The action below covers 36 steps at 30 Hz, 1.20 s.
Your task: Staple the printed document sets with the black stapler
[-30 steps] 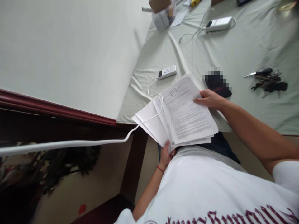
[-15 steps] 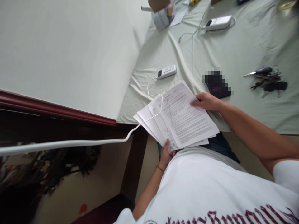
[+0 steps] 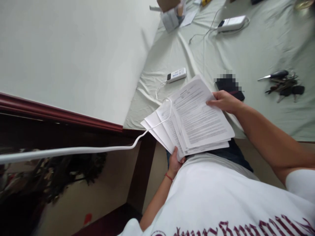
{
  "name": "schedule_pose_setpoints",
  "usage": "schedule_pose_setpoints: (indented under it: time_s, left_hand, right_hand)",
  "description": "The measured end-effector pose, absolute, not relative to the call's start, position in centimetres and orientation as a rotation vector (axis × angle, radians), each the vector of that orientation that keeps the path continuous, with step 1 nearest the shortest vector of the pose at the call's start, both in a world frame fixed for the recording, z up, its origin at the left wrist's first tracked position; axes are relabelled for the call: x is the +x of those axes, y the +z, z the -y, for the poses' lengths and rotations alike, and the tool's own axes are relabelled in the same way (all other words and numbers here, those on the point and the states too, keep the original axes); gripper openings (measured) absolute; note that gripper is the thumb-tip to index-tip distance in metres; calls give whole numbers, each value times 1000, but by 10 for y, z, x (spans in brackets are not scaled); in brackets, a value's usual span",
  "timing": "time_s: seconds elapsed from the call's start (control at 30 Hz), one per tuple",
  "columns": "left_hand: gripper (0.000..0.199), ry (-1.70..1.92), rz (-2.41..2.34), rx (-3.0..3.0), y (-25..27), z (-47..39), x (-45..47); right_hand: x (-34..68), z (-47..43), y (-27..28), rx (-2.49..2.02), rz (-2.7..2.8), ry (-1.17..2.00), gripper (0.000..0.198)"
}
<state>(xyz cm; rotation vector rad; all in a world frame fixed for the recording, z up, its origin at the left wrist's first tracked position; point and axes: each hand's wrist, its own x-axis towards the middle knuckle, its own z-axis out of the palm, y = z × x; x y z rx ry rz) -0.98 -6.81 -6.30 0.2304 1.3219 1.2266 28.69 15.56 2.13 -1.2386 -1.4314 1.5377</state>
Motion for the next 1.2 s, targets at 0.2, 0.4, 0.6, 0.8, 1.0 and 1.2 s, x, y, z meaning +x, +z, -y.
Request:
schedule_pose_setpoints:
  time_s: [0.2,0.4,0.6,0.8,1.0,1.2]
  left_hand:
    - [56,1224,-1328,197,-60,69,-10]
    - [60,1230,-1316,203,-60,69,-9]
    - [54,1218,-1308,247,-64,70,-12]
    - [55,1224,-1343,237,-69,69,-13]
    - [54,1218,-1337,239,-64,68,-10]
    - [59,1209,-1318,242,-61,69,-10]
  right_hand:
    - [292,-155,30,-1256,1309,1516,10]
    - [289,-152,31,-1248,1293,1528,11]
    - [291,-154,26,-1217,1328,1538,10]
    - [291,-155,26,-1233,1376,1496,11]
    - [292,-155,24,-1213,1395,1513,10]
    - [291,-155,24,-1240,1448,1470,14]
